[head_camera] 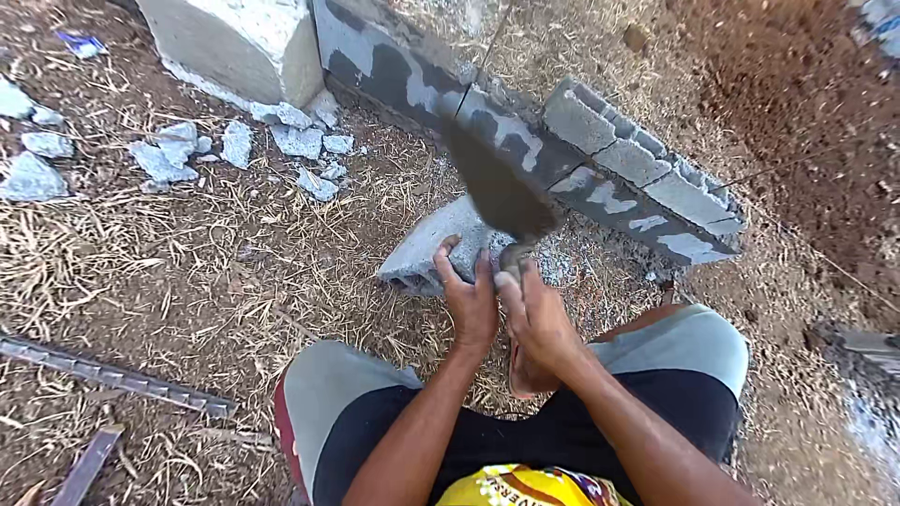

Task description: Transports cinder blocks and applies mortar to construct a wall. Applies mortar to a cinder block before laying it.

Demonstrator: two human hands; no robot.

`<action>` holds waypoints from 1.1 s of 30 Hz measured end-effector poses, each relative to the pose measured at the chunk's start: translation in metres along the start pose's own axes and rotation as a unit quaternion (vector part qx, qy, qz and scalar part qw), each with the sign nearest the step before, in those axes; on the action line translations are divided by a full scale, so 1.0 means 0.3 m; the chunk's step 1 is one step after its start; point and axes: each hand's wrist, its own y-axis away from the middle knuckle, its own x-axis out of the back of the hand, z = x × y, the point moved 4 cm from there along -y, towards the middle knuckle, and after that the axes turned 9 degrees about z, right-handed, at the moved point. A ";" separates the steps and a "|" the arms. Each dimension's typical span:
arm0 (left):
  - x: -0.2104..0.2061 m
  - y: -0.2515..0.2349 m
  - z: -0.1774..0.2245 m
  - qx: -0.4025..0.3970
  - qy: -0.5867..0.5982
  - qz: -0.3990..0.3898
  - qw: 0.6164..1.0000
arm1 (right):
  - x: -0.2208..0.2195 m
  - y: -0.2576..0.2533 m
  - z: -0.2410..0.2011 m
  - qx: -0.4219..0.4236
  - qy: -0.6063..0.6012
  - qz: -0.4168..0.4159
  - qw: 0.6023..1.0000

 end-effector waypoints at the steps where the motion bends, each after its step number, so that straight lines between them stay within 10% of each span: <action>1: -0.005 -0.005 0.003 -0.001 0.007 -0.001 1.000 | 0.005 -0.006 0.002 -0.013 0.014 -0.007 1.000; 13: -0.002 -0.030 0.006 -0.009 0.032 0.008 0.999 | 0.029 -0.006 -0.038 0.049 -0.047 0.061 0.996; 16: 0.006 -0.027 0.012 -0.006 0.005 0.001 1.000 | -0.017 -0.018 0.008 -0.027 -0.016 -0.031 0.999; 22: 0.003 -0.020 0.007 -0.013 0.035 0.002 0.999 | 0.100 -0.074 -0.058 -0.015 -0.225 0.046 0.973; 33: 0.003 -0.025 0.007 -0.004 0.033 0.005 0.999 | 0.048 -0.100 0.022 -0.190 -0.335 -0.135 0.913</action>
